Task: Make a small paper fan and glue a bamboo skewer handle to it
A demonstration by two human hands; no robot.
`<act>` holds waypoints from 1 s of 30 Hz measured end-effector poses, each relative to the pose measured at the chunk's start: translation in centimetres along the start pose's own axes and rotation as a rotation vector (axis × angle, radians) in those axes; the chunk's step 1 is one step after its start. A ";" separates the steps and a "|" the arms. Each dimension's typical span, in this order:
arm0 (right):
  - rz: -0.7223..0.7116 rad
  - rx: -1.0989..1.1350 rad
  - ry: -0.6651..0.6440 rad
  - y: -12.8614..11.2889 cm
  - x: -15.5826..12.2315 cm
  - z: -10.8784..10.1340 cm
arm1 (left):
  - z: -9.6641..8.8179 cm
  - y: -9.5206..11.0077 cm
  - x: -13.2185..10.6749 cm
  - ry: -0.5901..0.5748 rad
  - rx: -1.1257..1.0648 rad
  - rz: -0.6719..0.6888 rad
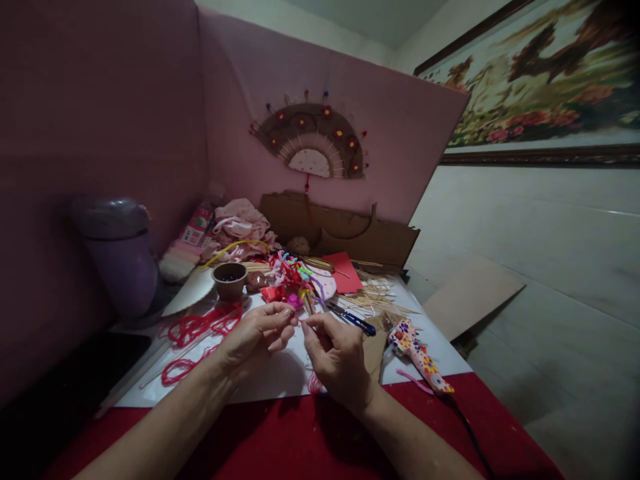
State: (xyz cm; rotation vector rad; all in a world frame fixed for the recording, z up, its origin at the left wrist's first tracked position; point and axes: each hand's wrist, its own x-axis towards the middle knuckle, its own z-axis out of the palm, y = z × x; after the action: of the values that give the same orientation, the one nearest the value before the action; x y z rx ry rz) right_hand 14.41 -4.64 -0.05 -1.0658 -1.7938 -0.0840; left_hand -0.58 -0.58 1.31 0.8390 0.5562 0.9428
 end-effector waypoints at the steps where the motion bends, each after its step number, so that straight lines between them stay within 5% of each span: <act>1: -0.001 0.000 -0.001 0.0 0.0 0.0 | 0.0 0.0 0.0 -0.003 0.001 0.001; 30: -0.023 -0.037 0.002 -0.1 0.1 -0.1 | -0.1 -0.2 0.0 -0.010 -0.009 0.000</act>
State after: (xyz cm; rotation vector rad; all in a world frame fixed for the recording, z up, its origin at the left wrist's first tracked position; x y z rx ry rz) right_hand 14.41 -4.71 0.15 -1.0711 -1.8090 -0.1331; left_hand -0.56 -0.59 1.03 0.8352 0.5432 0.9400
